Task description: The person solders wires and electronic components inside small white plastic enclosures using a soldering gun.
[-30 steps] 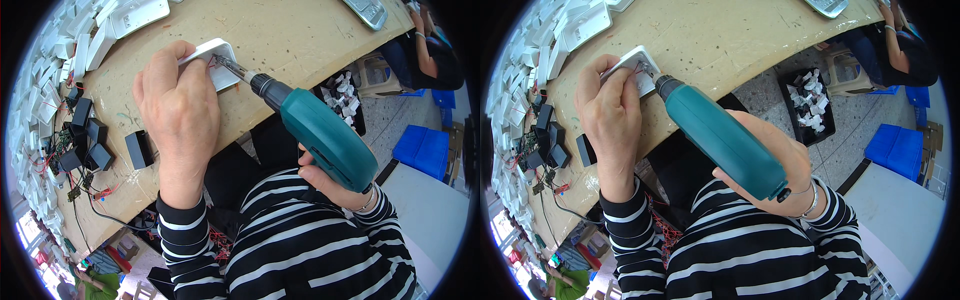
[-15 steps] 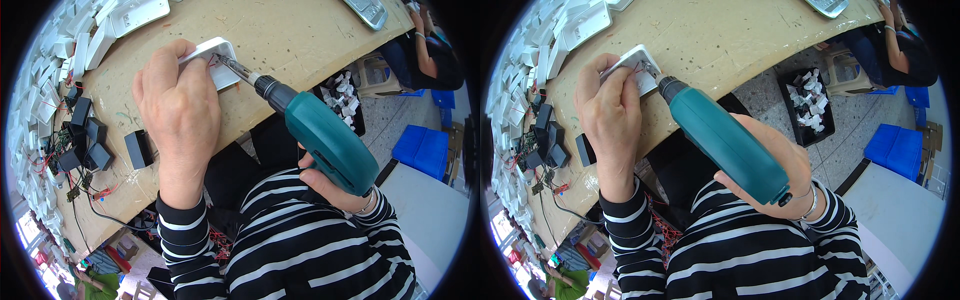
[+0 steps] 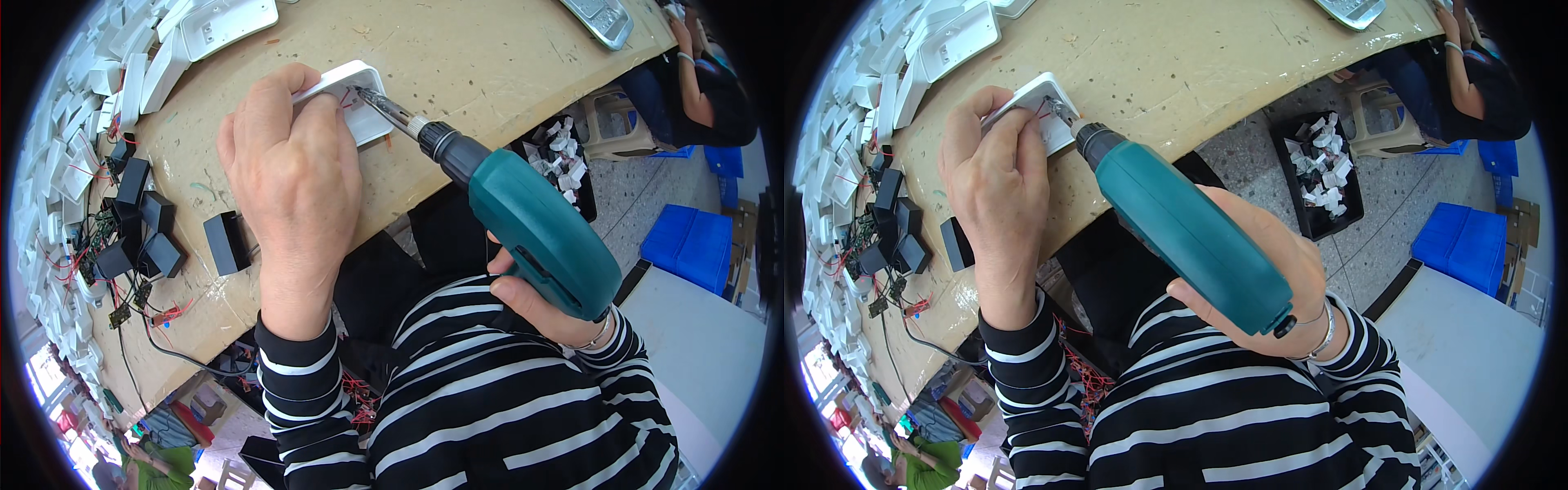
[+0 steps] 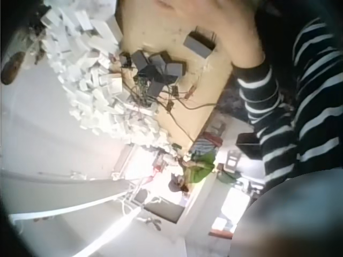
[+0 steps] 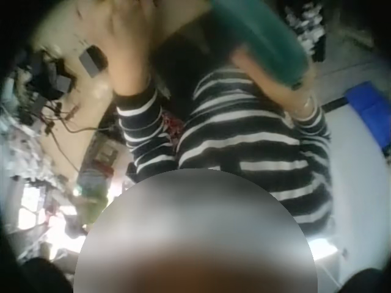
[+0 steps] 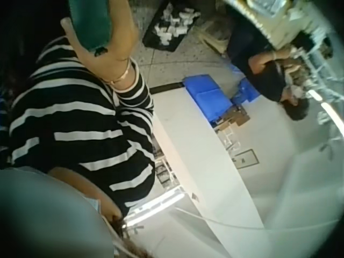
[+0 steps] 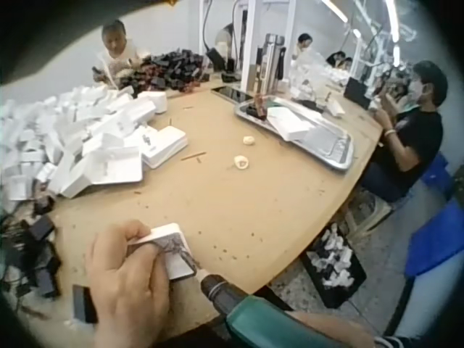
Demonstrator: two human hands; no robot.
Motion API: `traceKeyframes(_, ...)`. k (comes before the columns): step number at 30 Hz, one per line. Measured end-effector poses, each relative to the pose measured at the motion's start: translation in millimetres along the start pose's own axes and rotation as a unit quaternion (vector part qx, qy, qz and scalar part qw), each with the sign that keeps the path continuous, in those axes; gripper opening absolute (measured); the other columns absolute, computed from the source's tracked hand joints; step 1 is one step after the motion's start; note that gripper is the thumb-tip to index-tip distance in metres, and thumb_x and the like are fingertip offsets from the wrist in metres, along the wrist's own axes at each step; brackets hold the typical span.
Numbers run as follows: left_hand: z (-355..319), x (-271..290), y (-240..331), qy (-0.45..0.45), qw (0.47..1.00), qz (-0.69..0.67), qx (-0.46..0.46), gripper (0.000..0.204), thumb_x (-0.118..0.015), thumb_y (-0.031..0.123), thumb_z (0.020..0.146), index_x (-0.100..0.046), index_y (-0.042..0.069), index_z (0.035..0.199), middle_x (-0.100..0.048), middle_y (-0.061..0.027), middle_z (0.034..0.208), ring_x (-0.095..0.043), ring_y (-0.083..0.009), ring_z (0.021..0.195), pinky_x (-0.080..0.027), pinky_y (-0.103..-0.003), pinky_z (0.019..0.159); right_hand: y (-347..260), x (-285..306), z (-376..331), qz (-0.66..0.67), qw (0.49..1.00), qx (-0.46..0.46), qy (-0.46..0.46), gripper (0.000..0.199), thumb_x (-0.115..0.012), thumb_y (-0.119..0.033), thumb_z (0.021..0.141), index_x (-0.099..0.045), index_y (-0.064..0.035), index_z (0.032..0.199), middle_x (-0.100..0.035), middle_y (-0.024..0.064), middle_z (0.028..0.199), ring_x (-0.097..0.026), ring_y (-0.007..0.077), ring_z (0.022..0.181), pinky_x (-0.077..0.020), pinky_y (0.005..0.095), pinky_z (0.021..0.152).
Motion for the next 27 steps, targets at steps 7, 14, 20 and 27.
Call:
traceKeyframes(7,1,0,1,-0.004,1.000,0.004,0.003,0.007,-0.064,-0.001,0.067,-0.063,0.001,0.074,-0.060,-0.0069,0.096,-0.056,-0.0231,0.083,-0.040,-0.035,0.077,0,-1,2,-0.003,1.000,-0.010,-0.010,0.065,-0.079,-0.013,0.073,-0.047,0.0057,0.127,-0.062,0.0179,0.115,-0.067,0.0229,0.093,-0.0552,0.0288,0.077)
traceKeyframes(14,0,-1,0,0.003,1.000,-0.004,-0.002,0.006,-0.064,-0.001,0.068,-0.062,0.000,0.072,-0.060,-0.0071,0.096,-0.056,-0.0232,0.083,-0.040,-0.035,0.076,2,-4,3,0.039,0.999,-0.020,0.013,0.066,-0.079,-0.012,0.073,-0.047,0.0069,0.127,-0.062,0.0198,0.114,-0.067,0.0245,0.095,-0.0549,0.0297,0.079)
traceKeyframes(20,0,0,1,0.001,1.000,0.007,-0.004,0.005,-0.064,0.000,0.069,-0.062,0.000,0.073,-0.060,-0.0070,0.096,-0.055,-0.0231,0.082,-0.040,-0.035,0.076,1,-2,-2,0.018,1.000,-0.007,0.004,0.065,-0.079,-0.011,0.073,-0.047,0.0072,0.127,-0.062,0.0200,0.113,-0.068,0.0239,0.093,-0.0551,0.0292,0.077)
traceKeyframes(27,-1,-3,0,0.000,1.000,0.000,0.001,0.006,-0.065,0.000,0.069,-0.063,0.000,0.075,-0.060,-0.0071,0.097,-0.056,-0.0227,0.083,-0.040,-0.035,0.077,3,-7,-8,0.058,0.997,-0.054,0.013,0.065,-0.080,-0.012,0.072,-0.049,0.0071,0.125,-0.064,0.0187,0.111,-0.069,0.0214,0.088,-0.0552,0.0275,0.073)
Point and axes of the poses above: each hand's wrist, its own z-axis towards the middle knuckle, its own x-axis out of the back of the hand, y = z × x, the point moved 2 cm from there along z, towards the middle knuckle
